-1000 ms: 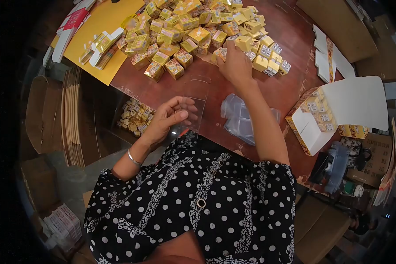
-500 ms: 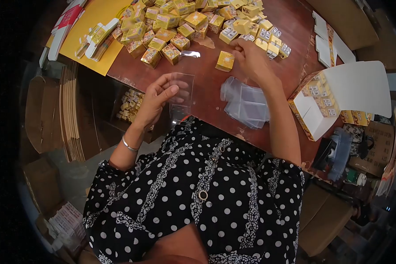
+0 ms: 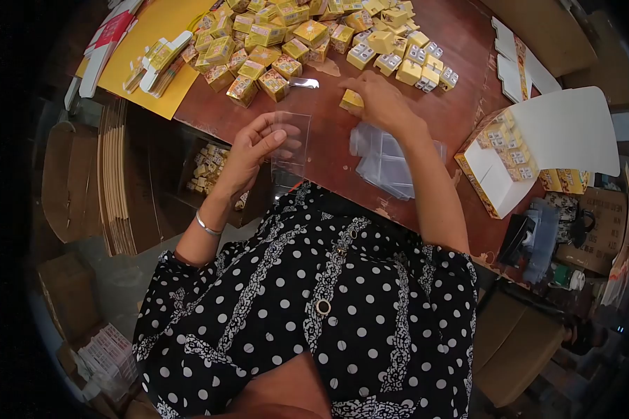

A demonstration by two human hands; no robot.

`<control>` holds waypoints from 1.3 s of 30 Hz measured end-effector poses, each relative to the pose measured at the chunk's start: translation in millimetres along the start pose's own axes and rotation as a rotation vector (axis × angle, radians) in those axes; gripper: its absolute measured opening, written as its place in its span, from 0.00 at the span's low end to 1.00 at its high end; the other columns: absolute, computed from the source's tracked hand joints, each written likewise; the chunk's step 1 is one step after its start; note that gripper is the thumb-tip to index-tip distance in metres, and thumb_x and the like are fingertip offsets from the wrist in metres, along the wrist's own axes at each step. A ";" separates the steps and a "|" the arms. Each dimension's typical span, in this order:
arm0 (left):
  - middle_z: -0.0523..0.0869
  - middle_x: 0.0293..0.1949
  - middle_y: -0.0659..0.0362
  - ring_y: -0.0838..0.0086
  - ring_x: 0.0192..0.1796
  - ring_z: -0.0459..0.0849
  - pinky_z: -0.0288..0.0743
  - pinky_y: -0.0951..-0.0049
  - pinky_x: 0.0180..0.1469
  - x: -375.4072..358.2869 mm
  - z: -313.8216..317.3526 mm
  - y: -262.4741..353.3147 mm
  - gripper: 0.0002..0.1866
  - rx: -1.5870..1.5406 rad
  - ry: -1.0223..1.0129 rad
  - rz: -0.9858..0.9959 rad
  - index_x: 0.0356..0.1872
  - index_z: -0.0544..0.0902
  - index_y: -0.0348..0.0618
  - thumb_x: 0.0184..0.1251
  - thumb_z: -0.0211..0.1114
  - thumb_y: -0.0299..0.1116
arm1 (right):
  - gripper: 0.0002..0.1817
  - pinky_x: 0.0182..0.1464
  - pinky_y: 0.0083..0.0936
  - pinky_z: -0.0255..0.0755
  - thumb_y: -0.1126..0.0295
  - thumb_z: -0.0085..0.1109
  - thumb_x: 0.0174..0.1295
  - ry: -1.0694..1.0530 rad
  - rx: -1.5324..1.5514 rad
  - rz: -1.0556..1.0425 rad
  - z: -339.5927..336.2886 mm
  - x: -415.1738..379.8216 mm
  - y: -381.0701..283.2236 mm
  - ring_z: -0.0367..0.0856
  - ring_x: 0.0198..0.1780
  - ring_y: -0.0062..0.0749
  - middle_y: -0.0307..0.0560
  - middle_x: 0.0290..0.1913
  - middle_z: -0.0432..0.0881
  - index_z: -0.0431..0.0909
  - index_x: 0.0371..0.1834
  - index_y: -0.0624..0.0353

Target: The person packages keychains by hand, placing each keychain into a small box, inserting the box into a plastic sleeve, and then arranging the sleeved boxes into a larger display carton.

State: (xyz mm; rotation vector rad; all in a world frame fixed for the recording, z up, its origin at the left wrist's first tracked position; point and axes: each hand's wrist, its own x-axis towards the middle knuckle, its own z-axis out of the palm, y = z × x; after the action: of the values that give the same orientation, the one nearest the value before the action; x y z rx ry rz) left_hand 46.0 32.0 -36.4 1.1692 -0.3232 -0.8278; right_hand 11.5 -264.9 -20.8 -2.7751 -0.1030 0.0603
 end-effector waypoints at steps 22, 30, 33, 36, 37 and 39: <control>0.76 0.68 0.43 0.50 0.68 0.78 0.79 0.52 0.64 -6.2 41.2 15.9 0.28 -0.561 -0.363 0.015 0.70 0.70 0.33 0.80 0.57 0.43 | 0.29 0.52 0.25 0.80 0.67 0.79 0.54 0.457 0.817 0.048 -29.7 -79.4 -76.4 0.82 0.52 0.26 0.45 0.55 0.77 0.77 0.58 0.58; 0.76 0.68 0.42 0.43 0.66 0.79 0.76 0.46 0.68 -4.1 52.1 11.9 0.29 -0.653 -0.404 -0.028 0.69 0.69 0.30 0.81 0.54 0.45 | 0.24 0.51 0.21 0.81 0.66 0.77 0.59 0.274 1.247 0.107 -47.4 -117.1 -95.4 0.83 0.55 0.27 0.49 0.64 0.78 0.75 0.54 0.62; 0.77 0.67 0.43 0.45 0.65 0.81 0.78 0.48 0.66 -5.5 58.5 14.5 0.28 -0.576 -0.455 -0.009 0.69 0.69 0.29 0.81 0.56 0.43 | 0.18 0.53 0.24 0.80 0.71 0.71 0.64 0.197 1.315 0.169 -51.4 -124.8 -87.9 0.83 0.56 0.27 0.49 0.63 0.79 0.74 0.51 0.62; 0.79 0.64 0.45 0.52 0.63 0.83 0.80 0.54 0.65 -3.8 62.4 14.6 0.25 -0.530 -0.430 -0.019 0.68 0.70 0.30 0.79 0.61 0.37 | 0.16 0.57 0.27 0.80 0.75 0.69 0.65 0.284 0.901 0.085 -54.7 -135.3 -68.0 0.83 0.56 0.29 0.51 0.62 0.79 0.73 0.50 0.64; 0.79 0.64 0.45 0.52 0.63 0.83 0.80 0.54 0.65 -2.6 61.2 14.9 0.25 -0.530 -0.427 -0.018 0.68 0.70 0.30 0.79 0.61 0.37 | 0.16 0.57 0.27 0.80 0.75 0.69 0.65 0.281 0.903 0.084 -57.4 -138.0 -63.1 0.83 0.56 0.29 0.51 0.62 0.79 0.73 0.50 0.64; 0.80 0.62 0.49 0.62 0.61 0.85 0.82 0.64 0.63 0.2 59.3 14.5 0.25 -0.104 -0.289 0.151 0.67 0.72 0.33 0.73 0.67 0.28 | 0.16 0.60 0.31 0.79 0.77 0.71 0.62 0.644 1.065 -0.049 -62.8 -142.6 -57.9 0.82 0.58 0.31 0.54 0.61 0.80 0.72 0.47 0.65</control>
State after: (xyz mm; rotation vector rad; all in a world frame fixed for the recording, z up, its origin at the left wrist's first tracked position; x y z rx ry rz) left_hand 15.1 -6.3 -0.4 0.9167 -0.5922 -0.8701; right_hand -130.8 -244.6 62.6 -1.6218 0.0296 -0.6021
